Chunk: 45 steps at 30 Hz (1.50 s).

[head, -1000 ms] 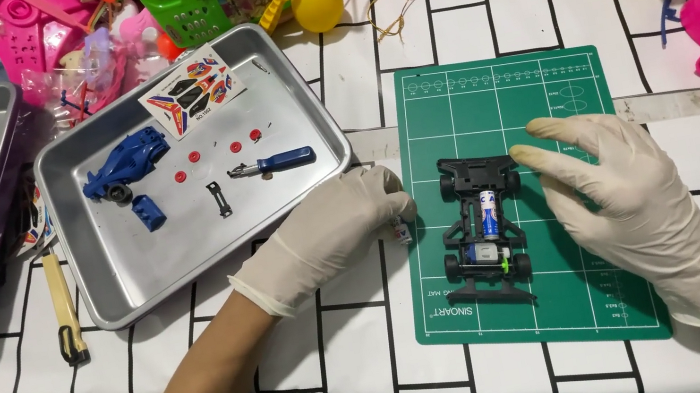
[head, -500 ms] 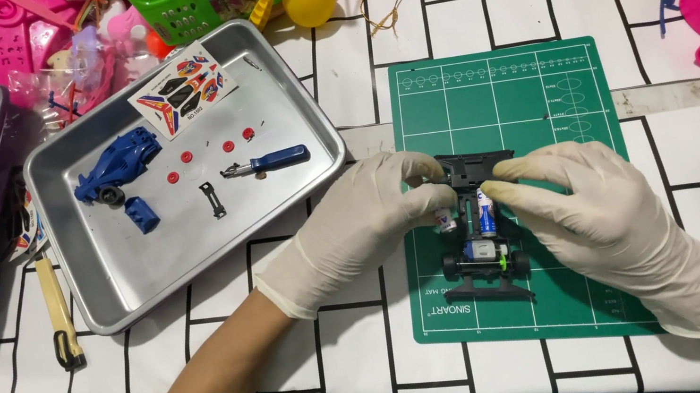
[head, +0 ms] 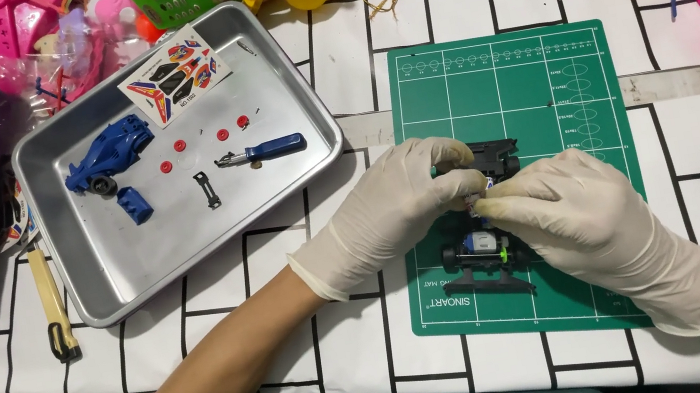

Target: Assembling a small model toy car by fitting chassis parts, inserting batteries, and snapping on the body shell.

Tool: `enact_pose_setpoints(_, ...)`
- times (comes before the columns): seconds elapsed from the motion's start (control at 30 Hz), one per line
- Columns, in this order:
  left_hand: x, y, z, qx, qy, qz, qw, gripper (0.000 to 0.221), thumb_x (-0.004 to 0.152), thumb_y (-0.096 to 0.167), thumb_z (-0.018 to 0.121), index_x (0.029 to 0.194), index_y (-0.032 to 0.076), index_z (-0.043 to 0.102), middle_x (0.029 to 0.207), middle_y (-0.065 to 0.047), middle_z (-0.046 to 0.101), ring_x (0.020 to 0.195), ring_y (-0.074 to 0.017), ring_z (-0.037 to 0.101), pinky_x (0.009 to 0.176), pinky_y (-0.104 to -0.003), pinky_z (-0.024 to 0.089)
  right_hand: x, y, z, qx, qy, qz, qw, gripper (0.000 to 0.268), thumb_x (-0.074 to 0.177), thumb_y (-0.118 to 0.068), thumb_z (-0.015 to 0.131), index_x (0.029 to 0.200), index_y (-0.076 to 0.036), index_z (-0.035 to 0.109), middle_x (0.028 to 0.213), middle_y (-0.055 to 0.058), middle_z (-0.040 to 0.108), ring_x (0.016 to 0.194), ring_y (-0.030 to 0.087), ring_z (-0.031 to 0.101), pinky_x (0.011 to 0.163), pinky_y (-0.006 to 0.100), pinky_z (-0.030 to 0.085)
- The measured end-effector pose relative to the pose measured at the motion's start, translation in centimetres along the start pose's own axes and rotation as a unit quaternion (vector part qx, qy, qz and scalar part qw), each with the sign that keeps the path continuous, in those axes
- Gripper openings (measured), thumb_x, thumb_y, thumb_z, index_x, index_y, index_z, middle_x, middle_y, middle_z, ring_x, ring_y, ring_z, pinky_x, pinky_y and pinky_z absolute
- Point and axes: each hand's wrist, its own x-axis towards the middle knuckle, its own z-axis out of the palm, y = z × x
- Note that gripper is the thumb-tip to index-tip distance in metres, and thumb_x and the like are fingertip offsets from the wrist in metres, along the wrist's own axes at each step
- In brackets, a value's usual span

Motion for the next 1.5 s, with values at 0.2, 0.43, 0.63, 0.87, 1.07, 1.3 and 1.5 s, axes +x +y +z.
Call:
enact_pose_setpoints(0.2, -0.1, -0.3, 0.8, -0.020, -0.042, 0.004, 0.999, 0.019, 0.102, 0.019, 0.056, 0.115, 0.016, 0.069, 0.124, -0.026, 0.066, 0.111, -0.0445, 0.064, 0.083, -0.051, 0.053, 0.1, 0.2, 0.2, -0.016, 0.002, -0.024, 1.000, 0.015, 0.094, -0.014, 0.079, 0.108, -0.017, 0.074, 0.100, -0.003, 0.073, 0.083, 0.020, 0.068, 0.070, 0.035, 0.041)
enact_pose_setpoints(0.43, -0.9, -1.1, 1.8, 0.035, 0.004, 0.036, 0.999, 0.025, 0.095, 0.011, 0.073, 0.119, 0.015, 0.065, 0.121, -0.017, 0.069, 0.104, -0.0413, 0.067, 0.081, -0.050, 0.057, -0.1, 0.4, 0.6, -0.028, -0.009, -0.024, 0.999, 0.012, 0.095, -0.016, 0.078, 0.107, -0.018, 0.074, 0.102, -0.004, 0.074, 0.083, 0.020, 0.067, 0.068, 0.037, 0.041)
enact_pose_setpoints(0.63, -0.6, -0.9, 1.5, 0.007, -0.021, 0.020, 1.000, 0.019, 0.101, 0.019, 0.062, 0.119, 0.014, 0.065, 0.124, -0.007, 0.073, 0.107, -0.0328, 0.067, 0.095, -0.042, 0.052, 0.1, 0.3, 0.7, -0.046, -0.007, -0.028, 0.999, 0.012, 0.095, -0.019, 0.080, 0.106, -0.018, 0.075, 0.101, -0.004, 0.073, 0.082, 0.019, 0.066, 0.069, 0.035, 0.041)
enact_pose_setpoints(0.87, -1.3, -1.5, 2.6, -0.007, -0.009, 0.006, 1.000, 0.028, 0.104, 0.024, 0.061, 0.130, 0.013, 0.060, 0.136, -0.015, 0.066, 0.119, -0.0405, 0.065, 0.101, -0.047, 0.056, 0.5, 0.1, 0.8, -0.076, -0.006, -0.014, 0.997, 0.011, 0.096, -0.020, 0.080, 0.107, -0.019, 0.075, 0.101, -0.005, 0.074, 0.080, 0.018, 0.066, 0.070, 0.034, 0.037)
enact_pose_setpoints(1.07, -1.3, -1.7, 2.9, -0.031, 0.010, 0.032, 0.999, 0.035, 0.092, 0.009, 0.078, 0.122, 0.007, 0.061, 0.130, -0.017, 0.067, 0.122, -0.0372, 0.065, 0.109, -0.048, 0.052, 0.5, -0.2, 0.8, -0.058, -0.005, -0.001, 0.998, 0.011, 0.097, -0.017, 0.080, 0.106, -0.019, 0.075, 0.104, -0.004, 0.074, 0.082, 0.019, 0.067, 0.075, 0.035, 0.039)
enact_pose_setpoints(1.3, -1.4, -1.9, 2.8, -0.073, 0.024, 0.049, 0.996, 0.032, 0.093, 0.009, 0.077, 0.119, 0.004, 0.059, 0.125, -0.017, 0.069, 0.123, -0.0358, 0.066, 0.110, -0.050, 0.051, 0.5, -0.4, 0.9, -0.054, -0.028, 0.024, 0.998, 0.006, 0.099, -0.018, 0.074, 0.103, -0.022, 0.076, 0.105, -0.004, 0.073, 0.080, 0.017, 0.067, 0.075, 0.036, 0.035)
enact_pose_setpoints(1.5, -1.0, -1.5, 2.2, -0.028, -0.001, 0.060, 0.998, 0.031, 0.099, 0.020, 0.067, 0.122, 0.001, 0.061, 0.128, -0.022, 0.066, 0.123, -0.0371, 0.064, 0.111, -0.049, 0.048, 0.4, -0.3, 0.9, -0.103, -0.044, -0.002, 0.994, 0.012, 0.101, -0.013, 0.067, 0.106, -0.022, 0.074, 0.106, -0.002, 0.071, 0.077, 0.020, 0.066, 0.073, 0.038, 0.034)
